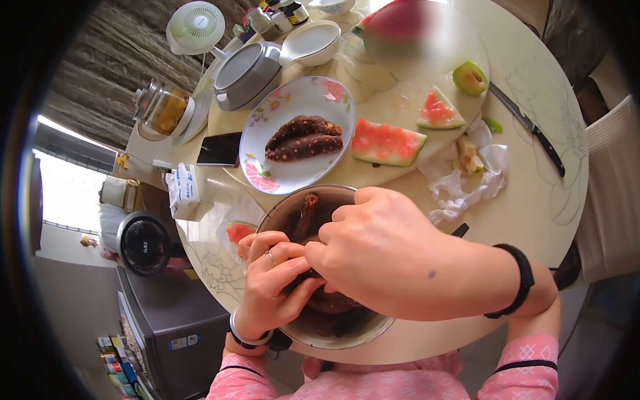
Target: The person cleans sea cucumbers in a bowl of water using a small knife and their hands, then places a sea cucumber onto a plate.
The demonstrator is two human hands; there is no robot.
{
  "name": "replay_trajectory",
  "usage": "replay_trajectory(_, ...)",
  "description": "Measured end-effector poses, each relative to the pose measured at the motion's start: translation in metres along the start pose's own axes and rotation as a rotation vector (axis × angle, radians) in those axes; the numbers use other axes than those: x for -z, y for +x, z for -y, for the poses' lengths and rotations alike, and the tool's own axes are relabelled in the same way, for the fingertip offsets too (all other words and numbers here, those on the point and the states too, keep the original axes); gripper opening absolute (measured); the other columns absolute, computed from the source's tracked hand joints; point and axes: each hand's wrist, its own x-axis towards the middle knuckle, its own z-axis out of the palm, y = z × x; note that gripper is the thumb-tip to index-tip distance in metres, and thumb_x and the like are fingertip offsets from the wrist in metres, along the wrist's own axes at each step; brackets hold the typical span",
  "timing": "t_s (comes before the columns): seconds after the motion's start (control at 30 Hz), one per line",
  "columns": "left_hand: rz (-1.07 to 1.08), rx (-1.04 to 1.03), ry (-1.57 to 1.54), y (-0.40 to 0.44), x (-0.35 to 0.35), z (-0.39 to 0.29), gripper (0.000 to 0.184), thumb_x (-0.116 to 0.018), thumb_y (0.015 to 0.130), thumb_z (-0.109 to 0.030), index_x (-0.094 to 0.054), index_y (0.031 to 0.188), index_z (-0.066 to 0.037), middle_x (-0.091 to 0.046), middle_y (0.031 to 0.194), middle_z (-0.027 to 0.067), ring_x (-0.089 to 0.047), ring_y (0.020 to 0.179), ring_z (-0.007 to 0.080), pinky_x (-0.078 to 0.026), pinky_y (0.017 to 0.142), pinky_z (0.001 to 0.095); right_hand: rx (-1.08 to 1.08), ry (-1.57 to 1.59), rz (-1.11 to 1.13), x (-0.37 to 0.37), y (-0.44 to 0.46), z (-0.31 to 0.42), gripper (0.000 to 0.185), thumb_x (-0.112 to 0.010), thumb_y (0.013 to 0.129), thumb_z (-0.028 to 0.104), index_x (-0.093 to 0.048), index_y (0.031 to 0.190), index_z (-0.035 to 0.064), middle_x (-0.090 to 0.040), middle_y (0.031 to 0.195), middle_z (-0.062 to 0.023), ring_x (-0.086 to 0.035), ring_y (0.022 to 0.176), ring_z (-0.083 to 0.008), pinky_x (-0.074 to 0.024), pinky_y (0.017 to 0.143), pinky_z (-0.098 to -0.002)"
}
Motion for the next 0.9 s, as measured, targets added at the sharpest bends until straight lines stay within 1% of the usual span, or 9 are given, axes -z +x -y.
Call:
replay_trajectory(0.13, 0.032, -0.054, 0.005, 0.001, 0.000, 0.001, 0.025, -0.081, 0.081, -0.018, -0.074, 0.104, -0.010, -0.068, 0.101, -0.0003, -0.057, 0.104, 0.0235, -0.031, 0.091, 0.0433, 0.007, -0.047, 0.067, -0.007, 0.003, 0.000, 0.023, -0.079, 0.081, 0.033, -0.065, 0.082, 0.0140, -0.063, 0.074, 0.0018, -0.065, 0.076, -0.0171, -0.0471, 0.068, -0.0342)
replay_trajectory(0.2, 0.029, -0.054, -0.007, 0.001, -0.003, 0.001, 0.025, -0.080, 0.082, -0.017, -0.074, 0.105, -0.009, -0.068, 0.101, 0.0000, -0.057, 0.104, 0.0231, -0.031, 0.091, 0.0435, -0.009, -0.071, 0.098, -0.010, 0.003, -0.001, 0.018, -0.076, 0.081, 0.028, -0.065, 0.080, 0.0143, -0.063, 0.074, 0.0025, -0.065, 0.076, -0.0170, -0.0471, 0.069, -0.0341)
replay_trajectory(0.3, 0.054, -0.036, -0.004, 0.001, -0.008, -0.001, 0.023, -0.081, 0.079, -0.012, -0.073, 0.099, -0.008, -0.069, 0.100, 0.0012, -0.056, 0.103, 0.0255, -0.032, 0.093, 0.0437, 0.025, -0.168, 0.129, -0.014, 0.003, -0.001, 0.011, -0.072, 0.080, 0.024, -0.065, 0.079, 0.0150, -0.062, 0.073, 0.0029, -0.065, 0.075, -0.0161, -0.0469, 0.069, -0.0335)
replay_trajectory(0.43, 0.052, -0.048, 0.052, -0.002, -0.011, 0.000, 0.025, -0.077, 0.083, -0.010, -0.072, 0.108, -0.009, -0.069, 0.105, 0.0006, -0.056, 0.105, 0.0250, -0.032, 0.094, 0.0440, 0.027, -0.223, 0.205, -0.012, 0.002, 0.006, 0.008, -0.070, 0.077, 0.022, -0.067, 0.082, 0.0151, -0.062, 0.074, 0.0036, -0.065, 0.075, -0.0152, -0.0467, 0.070, -0.0329)
replay_trajectory(0.57, 0.012, -0.011, 0.098, -0.002, -0.004, 0.001, 0.036, -0.076, 0.084, -0.009, -0.071, 0.119, -0.011, -0.068, 0.108, -0.0002, -0.054, 0.110, 0.0248, -0.031, 0.096, 0.0448, 0.002, -0.240, 0.185, -0.011, 0.003, 0.006, 0.015, -0.076, 0.077, 0.026, -0.072, 0.085, 0.0140, -0.062, 0.076, 0.0039, -0.064, 0.077, -0.0146, -0.0460, 0.071, -0.0325)
replay_trajectory(0.6, 0.010, -0.015, 0.122, -0.002, 0.000, 0.001, 0.034, -0.072, 0.088, -0.014, -0.071, 0.121, -0.010, -0.068, 0.110, 0.0003, -0.055, 0.111, 0.0226, -0.030, 0.094, 0.0442, -0.018, -0.217, 0.170, -0.012, 0.004, 0.006, 0.018, -0.078, 0.077, 0.028, -0.073, 0.086, 0.0137, -0.062, 0.076, 0.0039, -0.063, 0.077, -0.0146, -0.0458, 0.071, -0.0326)
replay_trajectory(0.63, 0.006, -0.012, 0.121, -0.003, 0.003, 0.001, 0.034, -0.072, 0.088, -0.014, -0.071, 0.121, -0.010, -0.068, 0.110, 0.0003, -0.055, 0.111, 0.0226, -0.030, 0.094, 0.0442, -0.015, -0.218, 0.174, -0.013, 0.004, 0.006, 0.018, -0.078, 0.077, 0.028, -0.073, 0.086, 0.0137, -0.062, 0.076, 0.0039, -0.063, 0.077, -0.0146, -0.0458, 0.071, -0.0326)
replay_trajectory(0.7, 0.039, 0.016, 0.143, -0.006, 0.011, 0.003, 0.034, -0.075, 0.086, -0.020, -0.071, 0.118, -0.010, -0.068, 0.109, 0.0009, -0.054, 0.113, 0.0231, -0.030, 0.095, 0.0453, -0.010, -0.167, 0.152, -0.015, 0.005, 0.006, 0.017, -0.071, 0.087, 0.023, -0.067, 0.075, 0.0115, -0.062, 0.076, 0.0004, -0.063, 0.083, -0.0178, -0.0439, 0.074, -0.0337)
replay_trajectory(0.9, 0.263, 0.024, 0.097, -0.013, 0.027, 0.018, 0.031, -0.083, 0.079, -0.029, -0.074, 0.103, -0.012, -0.068, 0.103, 0.0004, -0.054, 0.112, 0.0251, -0.030, 0.095, 0.0458, 0.000, -0.186, 0.232, -0.017, 0.008, 0.008, 0.017, -0.072, 0.086, 0.025, -0.067, 0.077, 0.0112, -0.060, 0.078, 0.0000, -0.061, 0.086, -0.0174, -0.0429, 0.078, -0.0337)
